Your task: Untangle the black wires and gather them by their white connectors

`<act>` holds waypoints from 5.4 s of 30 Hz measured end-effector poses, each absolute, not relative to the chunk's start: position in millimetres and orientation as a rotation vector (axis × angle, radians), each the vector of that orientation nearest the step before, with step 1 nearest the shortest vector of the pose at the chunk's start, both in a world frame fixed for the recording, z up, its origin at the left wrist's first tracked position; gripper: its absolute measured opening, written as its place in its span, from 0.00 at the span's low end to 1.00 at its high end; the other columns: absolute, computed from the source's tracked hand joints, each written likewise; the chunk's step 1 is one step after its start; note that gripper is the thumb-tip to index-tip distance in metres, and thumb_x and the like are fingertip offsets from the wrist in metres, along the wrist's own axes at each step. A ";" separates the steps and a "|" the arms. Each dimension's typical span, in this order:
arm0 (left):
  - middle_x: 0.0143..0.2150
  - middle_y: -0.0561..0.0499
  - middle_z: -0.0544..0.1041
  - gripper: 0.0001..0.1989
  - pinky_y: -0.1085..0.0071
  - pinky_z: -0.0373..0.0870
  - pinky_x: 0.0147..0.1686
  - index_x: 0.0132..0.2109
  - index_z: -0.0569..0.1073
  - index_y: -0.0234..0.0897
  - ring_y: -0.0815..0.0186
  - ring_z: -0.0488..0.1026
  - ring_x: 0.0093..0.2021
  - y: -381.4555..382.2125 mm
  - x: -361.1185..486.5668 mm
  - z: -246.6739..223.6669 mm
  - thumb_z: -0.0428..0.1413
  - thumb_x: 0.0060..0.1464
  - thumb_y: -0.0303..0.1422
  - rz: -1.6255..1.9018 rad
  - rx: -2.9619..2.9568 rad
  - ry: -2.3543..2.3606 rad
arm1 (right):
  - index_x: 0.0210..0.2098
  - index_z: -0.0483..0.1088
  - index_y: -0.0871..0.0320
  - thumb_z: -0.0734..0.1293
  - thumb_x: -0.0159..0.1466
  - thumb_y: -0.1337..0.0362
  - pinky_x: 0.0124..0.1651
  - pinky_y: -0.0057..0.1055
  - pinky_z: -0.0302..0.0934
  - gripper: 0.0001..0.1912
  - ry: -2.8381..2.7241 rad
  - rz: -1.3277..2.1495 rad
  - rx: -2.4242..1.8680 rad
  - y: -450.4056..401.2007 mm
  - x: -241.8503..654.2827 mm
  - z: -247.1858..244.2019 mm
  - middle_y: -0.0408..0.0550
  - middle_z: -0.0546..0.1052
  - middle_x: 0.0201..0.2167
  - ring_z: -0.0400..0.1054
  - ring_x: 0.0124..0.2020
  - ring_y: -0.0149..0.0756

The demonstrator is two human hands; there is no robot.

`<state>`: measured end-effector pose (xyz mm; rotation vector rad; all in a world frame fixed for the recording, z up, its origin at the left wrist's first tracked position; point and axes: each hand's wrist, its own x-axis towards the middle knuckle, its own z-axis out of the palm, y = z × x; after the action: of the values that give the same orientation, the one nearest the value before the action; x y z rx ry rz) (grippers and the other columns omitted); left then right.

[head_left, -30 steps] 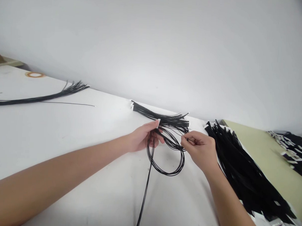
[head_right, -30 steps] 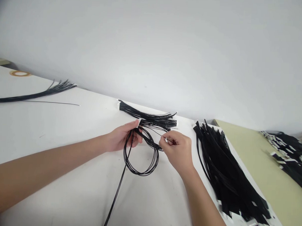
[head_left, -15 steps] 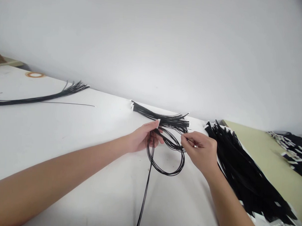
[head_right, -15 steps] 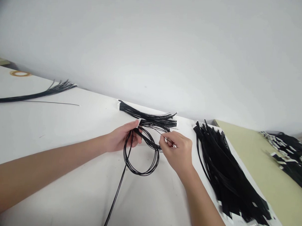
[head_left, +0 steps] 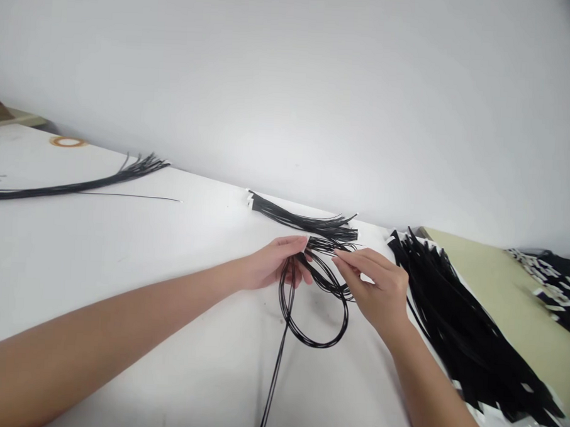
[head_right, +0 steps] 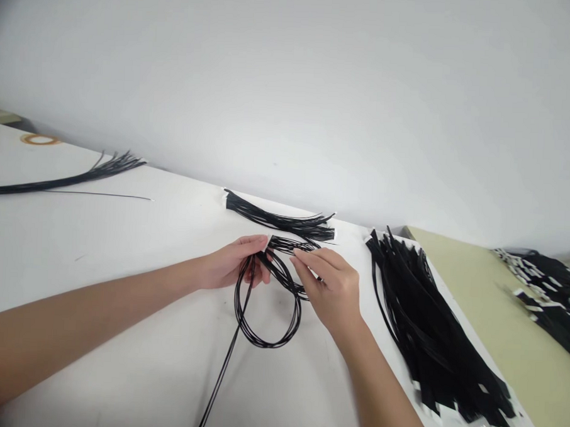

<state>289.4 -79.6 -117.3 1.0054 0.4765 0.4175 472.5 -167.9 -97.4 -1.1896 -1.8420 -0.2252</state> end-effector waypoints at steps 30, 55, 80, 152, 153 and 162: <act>0.27 0.43 0.77 0.20 0.72 0.62 0.26 0.33 0.66 0.35 0.67 0.72 0.25 -80.3 286.9 -120.2 0.48 0.57 0.49 0.322 1.109 0.362 | 0.36 0.74 0.56 0.67 0.57 0.74 0.23 0.24 0.60 0.09 -1.902 -0.337 -1.091 -167.0 463.9 -107.4 0.44 0.70 0.26 0.63 0.24 0.26; 0.27 0.43 0.78 0.17 0.70 0.67 0.31 0.33 0.68 0.33 0.66 0.74 0.27 -78.3 287.6 -124.4 0.47 0.60 0.43 0.321 1.066 0.267 | 0.33 0.71 0.59 0.68 0.57 0.75 0.23 0.23 0.56 0.06 -1.923 -0.549 -1.075 -164.5 459.9 -115.2 0.42 0.70 0.24 0.62 0.23 0.23; 0.26 0.45 0.76 0.17 0.71 0.69 0.30 0.33 0.70 0.31 0.65 0.75 0.27 -74.2 286.9 -124.4 0.47 0.60 0.41 0.266 1.019 0.226 | 0.33 0.69 0.61 0.70 0.54 0.74 0.26 0.25 0.54 0.08 -1.976 -0.828 -0.998 -165.0 455.3 -113.3 0.42 0.70 0.22 0.61 0.23 0.24; 0.25 0.45 0.76 0.16 0.71 0.68 0.29 0.31 0.70 0.31 0.66 0.74 0.26 -77.6 289.8 -124.7 0.50 0.58 0.41 0.370 0.981 0.293 | 0.39 0.71 0.57 0.71 0.55 0.69 0.30 0.27 0.54 0.11 -1.956 -0.898 -1.167 -164.8 450.4 -111.0 0.42 0.72 0.25 0.63 0.25 0.26; 0.25 0.45 0.76 0.17 0.71 0.67 0.29 0.31 0.70 0.32 0.66 0.74 0.26 -77.6 289.9 -124.7 0.50 0.58 0.41 0.384 0.983 0.310 | 0.38 0.71 0.57 0.71 0.55 0.68 0.31 0.27 0.54 0.11 -1.949 -0.903 -1.173 -165.1 451.3 -109.9 0.42 0.73 0.25 0.64 0.26 0.27; 0.25 0.46 0.76 0.17 0.72 0.65 0.29 0.31 0.69 0.33 0.66 0.74 0.27 -76.4 290.6 -127.4 0.51 0.57 0.44 0.467 0.878 0.390 | 0.34 0.72 0.57 0.69 0.55 0.70 0.32 0.28 0.51 0.06 -1.972 -0.891 -1.180 -164.7 456.4 -109.9 0.41 0.71 0.23 0.61 0.25 0.28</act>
<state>290.6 -76.4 -127.4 0.8779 0.3900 0.4671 456.4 -164.7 -109.9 -1.1803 -1.9724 -0.8914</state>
